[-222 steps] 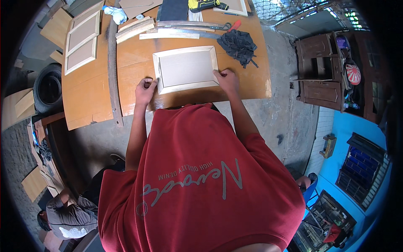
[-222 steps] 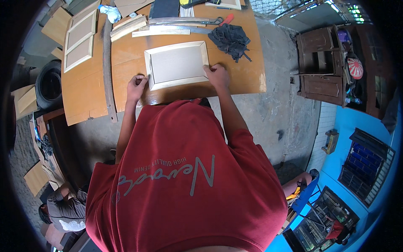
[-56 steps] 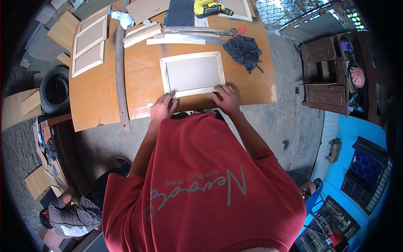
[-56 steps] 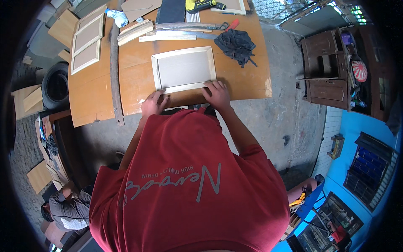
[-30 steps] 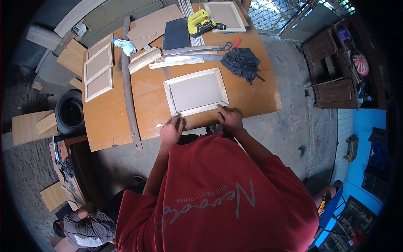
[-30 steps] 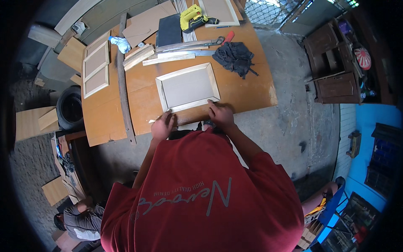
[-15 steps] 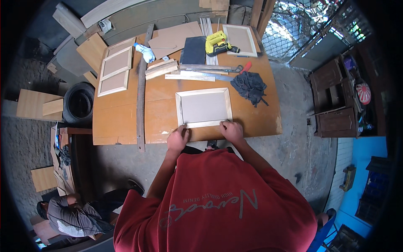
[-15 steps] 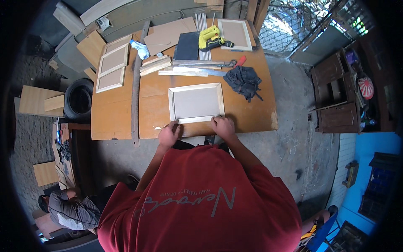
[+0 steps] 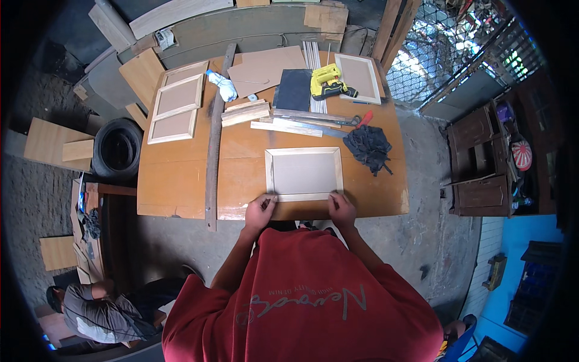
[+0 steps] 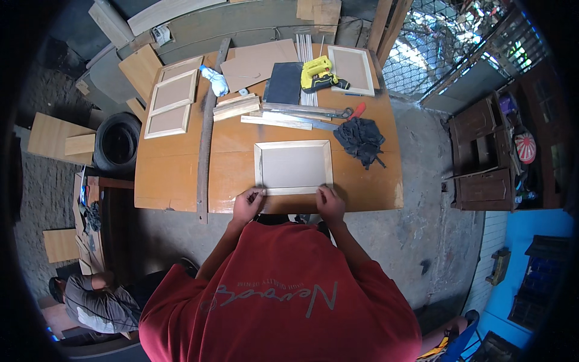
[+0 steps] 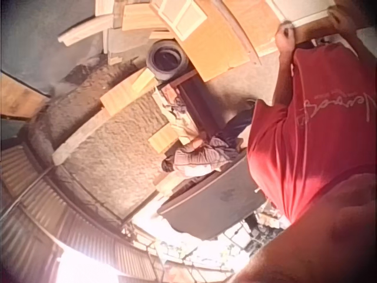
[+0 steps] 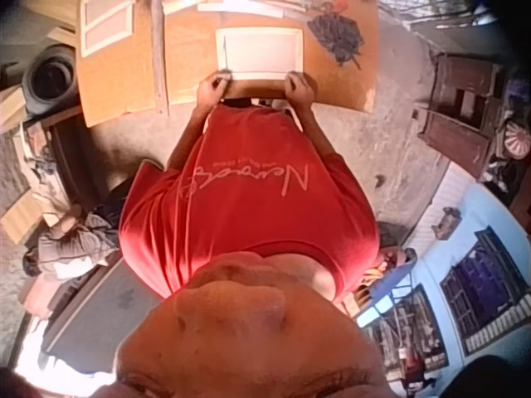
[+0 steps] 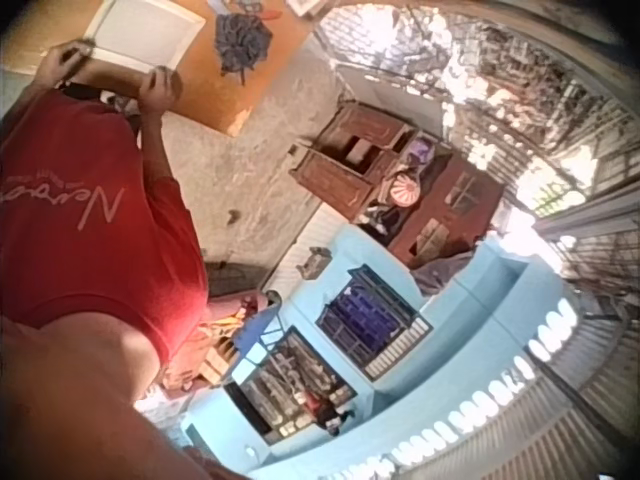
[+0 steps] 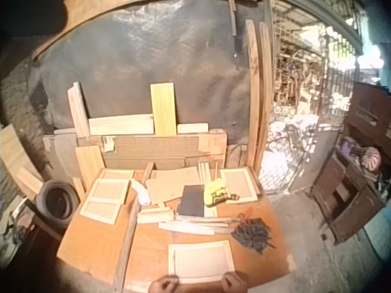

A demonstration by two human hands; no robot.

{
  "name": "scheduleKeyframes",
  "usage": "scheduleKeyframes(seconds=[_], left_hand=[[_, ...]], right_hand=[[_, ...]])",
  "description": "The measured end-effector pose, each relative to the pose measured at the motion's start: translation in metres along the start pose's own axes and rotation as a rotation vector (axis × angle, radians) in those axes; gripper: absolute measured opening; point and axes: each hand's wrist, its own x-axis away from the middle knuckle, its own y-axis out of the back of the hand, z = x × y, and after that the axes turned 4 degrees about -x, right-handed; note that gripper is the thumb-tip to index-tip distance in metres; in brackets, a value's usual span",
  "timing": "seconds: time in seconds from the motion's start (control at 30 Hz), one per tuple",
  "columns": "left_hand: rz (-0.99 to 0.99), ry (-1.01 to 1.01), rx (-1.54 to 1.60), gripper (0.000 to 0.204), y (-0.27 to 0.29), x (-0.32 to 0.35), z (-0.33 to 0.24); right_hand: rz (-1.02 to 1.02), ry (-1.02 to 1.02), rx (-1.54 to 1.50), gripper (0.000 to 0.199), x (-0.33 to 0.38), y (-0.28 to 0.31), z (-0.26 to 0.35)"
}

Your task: Assembling and gluing a wooden frame.

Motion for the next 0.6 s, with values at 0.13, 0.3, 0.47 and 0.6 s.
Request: scheduleKeyframes(seconds=[0.13, 0.3, 0.47, 0.6], left_hand=[[-0.13, -0.047, 0.168, 0.02, 0.011, -0.02, 0.028], [-0.071, 0.066, 0.158, 0.019, 0.051, -0.058, 0.033], [-0.044, 0.031, 0.096, 0.018, 0.069, -0.088, 0.083], [0.128, 0.254, 0.216, 0.023, 0.079, -0.101, 0.08]], right_hand=[[-0.102, -0.216, -0.014, 0.016, 0.03, -0.001, -0.024], [-0.141, -0.572, 0.035, 0.018, 0.055, 0.011, -0.022], [-0.123, -0.542, 0.134, 0.022, 0.056, 0.0, -0.031], [-0.11, -0.689, 0.091, 0.019, 0.05, -0.002, -0.037]])
